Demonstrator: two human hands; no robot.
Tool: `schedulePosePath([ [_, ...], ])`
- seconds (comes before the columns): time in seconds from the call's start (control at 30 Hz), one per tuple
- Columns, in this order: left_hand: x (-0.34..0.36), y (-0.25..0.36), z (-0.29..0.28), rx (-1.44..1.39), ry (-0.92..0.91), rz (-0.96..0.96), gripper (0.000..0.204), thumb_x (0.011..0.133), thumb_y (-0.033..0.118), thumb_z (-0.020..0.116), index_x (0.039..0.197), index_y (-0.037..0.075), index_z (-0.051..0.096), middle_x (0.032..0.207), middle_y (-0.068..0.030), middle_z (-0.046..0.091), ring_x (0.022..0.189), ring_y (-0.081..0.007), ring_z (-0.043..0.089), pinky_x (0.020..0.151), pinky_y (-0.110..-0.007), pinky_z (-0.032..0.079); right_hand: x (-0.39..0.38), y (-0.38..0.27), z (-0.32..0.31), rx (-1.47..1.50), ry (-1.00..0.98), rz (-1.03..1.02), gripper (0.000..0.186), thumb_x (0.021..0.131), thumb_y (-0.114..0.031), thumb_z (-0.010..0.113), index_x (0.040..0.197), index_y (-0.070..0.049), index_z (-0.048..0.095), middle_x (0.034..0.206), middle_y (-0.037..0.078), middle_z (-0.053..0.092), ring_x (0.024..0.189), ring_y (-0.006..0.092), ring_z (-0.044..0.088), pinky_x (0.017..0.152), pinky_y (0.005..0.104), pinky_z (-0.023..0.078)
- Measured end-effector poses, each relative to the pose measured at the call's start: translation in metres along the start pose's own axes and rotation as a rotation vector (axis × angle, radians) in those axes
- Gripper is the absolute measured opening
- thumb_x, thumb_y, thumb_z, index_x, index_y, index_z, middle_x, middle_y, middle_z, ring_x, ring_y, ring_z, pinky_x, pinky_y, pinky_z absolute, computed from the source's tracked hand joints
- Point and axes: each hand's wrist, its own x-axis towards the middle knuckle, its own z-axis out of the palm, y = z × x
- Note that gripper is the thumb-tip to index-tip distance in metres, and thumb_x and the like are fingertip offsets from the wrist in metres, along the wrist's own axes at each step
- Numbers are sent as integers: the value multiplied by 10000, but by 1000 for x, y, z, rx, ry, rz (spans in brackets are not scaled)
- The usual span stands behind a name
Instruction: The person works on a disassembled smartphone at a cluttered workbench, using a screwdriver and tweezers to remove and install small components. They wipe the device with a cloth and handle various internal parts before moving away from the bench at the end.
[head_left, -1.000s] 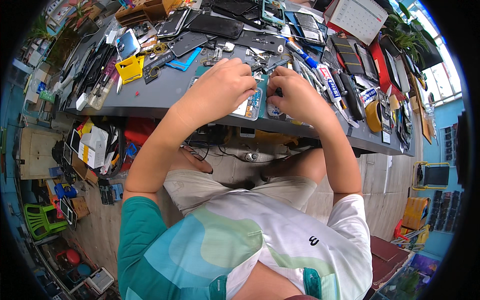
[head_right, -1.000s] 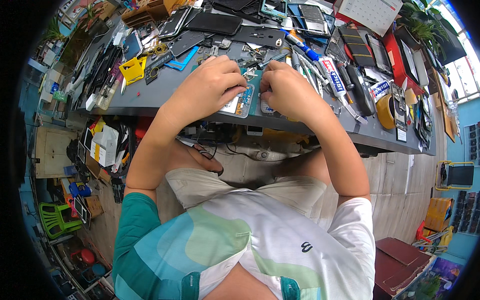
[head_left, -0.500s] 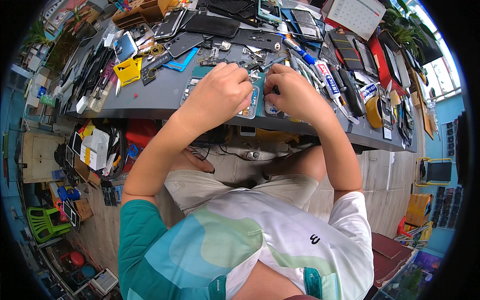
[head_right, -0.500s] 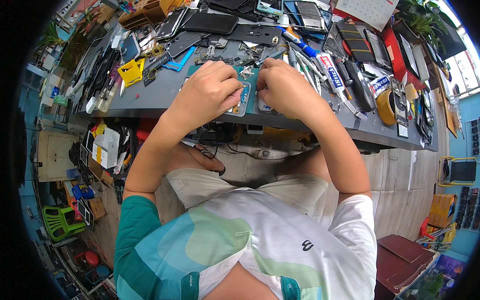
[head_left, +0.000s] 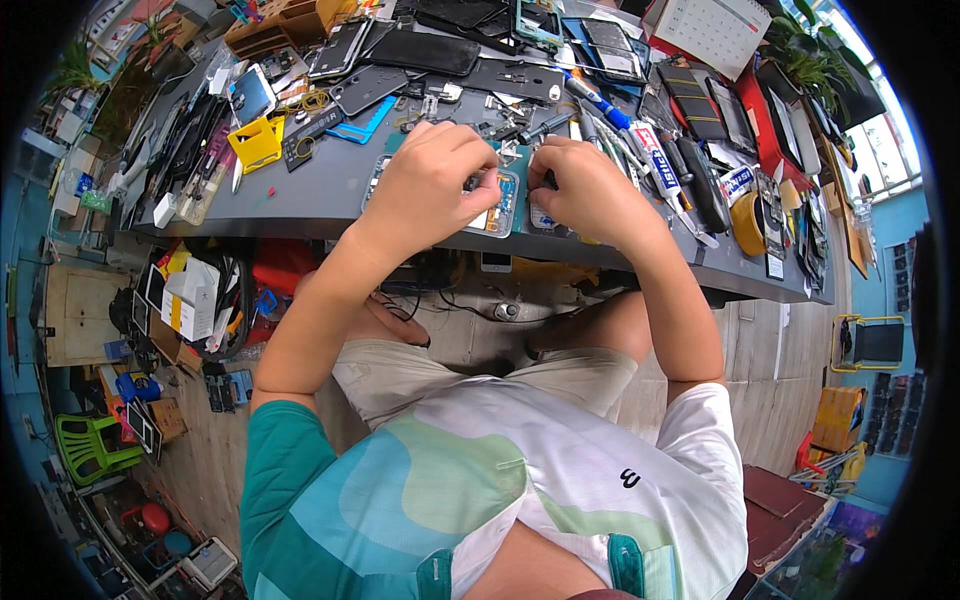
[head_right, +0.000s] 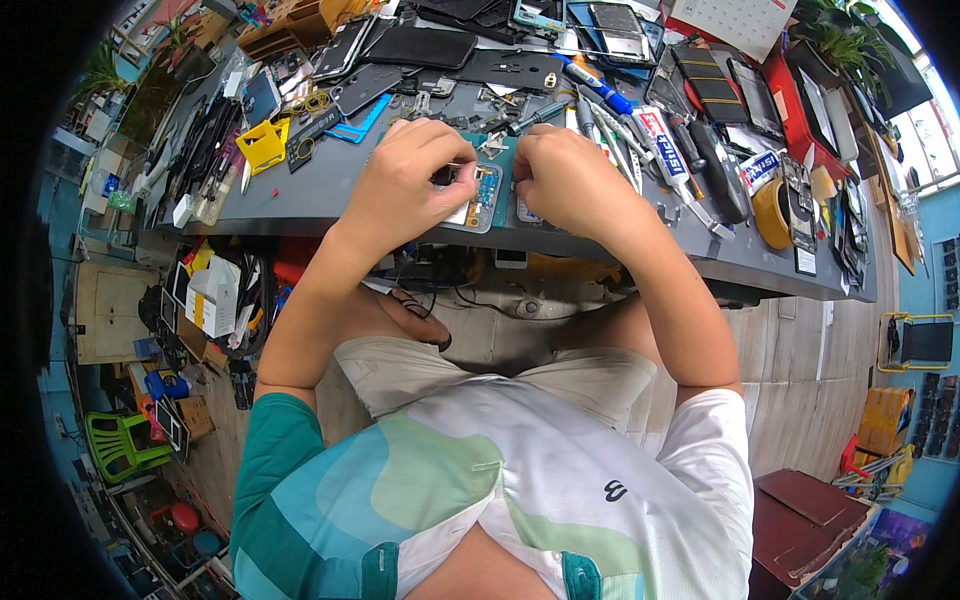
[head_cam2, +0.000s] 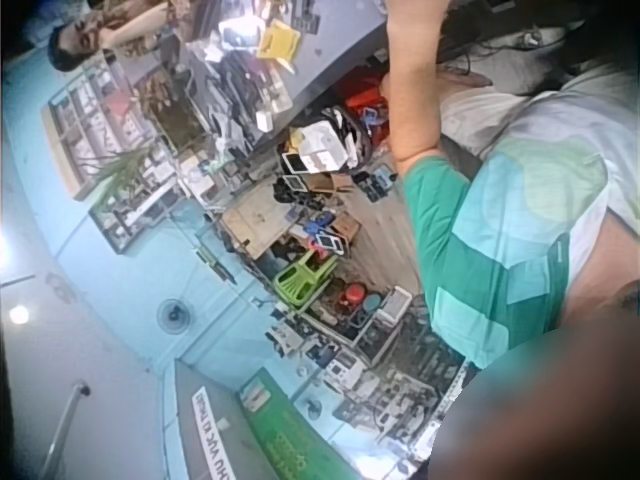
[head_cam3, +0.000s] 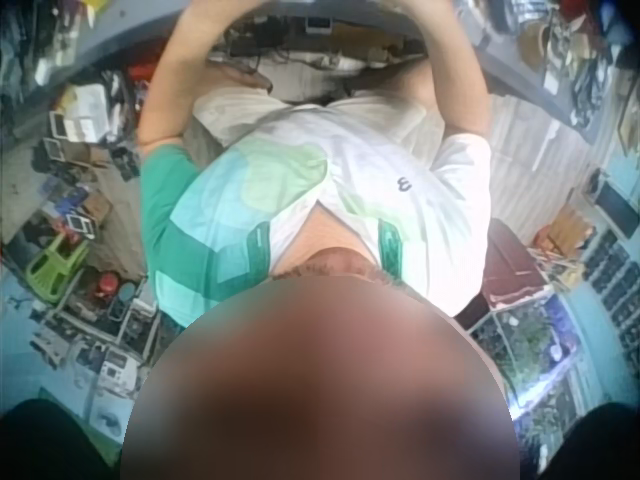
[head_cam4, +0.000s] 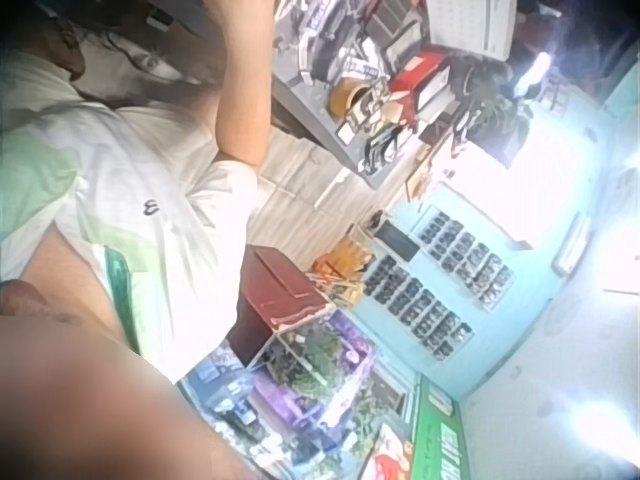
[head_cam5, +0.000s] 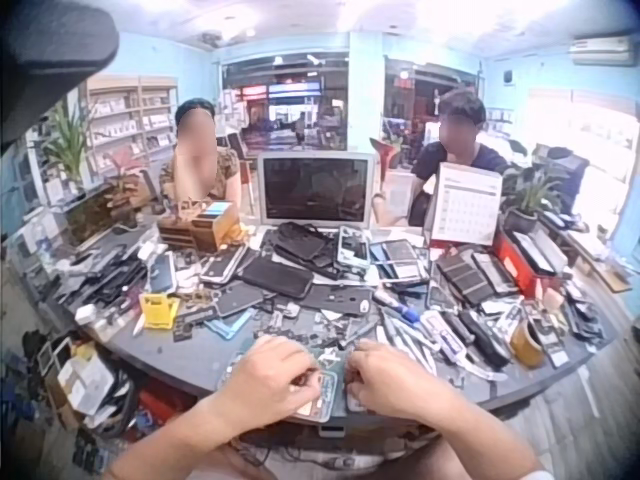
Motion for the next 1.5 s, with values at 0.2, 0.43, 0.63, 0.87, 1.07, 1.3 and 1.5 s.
schedulePosePath([
  [0.2,-3,-2,-6,-87,-14,-87,171,887,62,834,1046,63,771,1022,-83,796,1005,-296,742,941,-429,547,-1,-2,0,9,22,-3,156,893,-73,800,1041,-22,803,992,186,840,974,420,808,883,511,630],
  [0.43,-8,1,-11,-133,-86,-113,243,917,132,856,1140,67,786,1099,-86,777,1083,-320,714,1045,-443,539,29,-1,-14,110,174,-118,189,898,-97,830,1070,-21,819,1038,182,852,1005,393,822,901,471,637],
  [0.63,-17,4,-16,-56,-125,-106,373,931,285,922,1212,80,787,1209,-87,715,1186,-334,655,1063,-451,527,64,-4,10,144,109,-66,216,929,-140,775,1103,-37,850,1053,173,855,994,376,826,907,457,636],
  [0.87,-14,-2,-12,-131,-140,-150,349,930,278,932,1176,84,779,1106,-87,679,1119,-324,638,1017,-443,520,26,-5,-3,167,202,-59,174,932,-117,835,1093,-57,862,1058,116,800,882,309,742,815,425,598],
  [1.07,-11,-7,-15,-220,-193,-212,282,941,231,910,1122,76,758,1093,-88,681,1103,-311,645,1006,-427,513,-3,-12,1,259,141,-52,172,942,-72,872,1109,-43,843,1142,104,735,946,281,704,829,405,580],
  [1.3,-7,-9,-17,-199,-208,-193,269,952,226,891,1125,69,757,1094,-85,691,1099,-303,659,1017,-428,513,-1,-13,7,233,124,-13,151,947,-88,862,1084,-33,830,1152,106,725,1029,319,713,891,427,582],
  [1.5,-7,-8,-18,-219,-242,-200,276,974,226,872,1161,59,757,1098,-89,691,1095,-295,669,1008,-428,524,1,-19,11,154,146,11,137,952,-90,841,1067,-18,820,1191,126,730,1130,364,726,970,462,583],
])
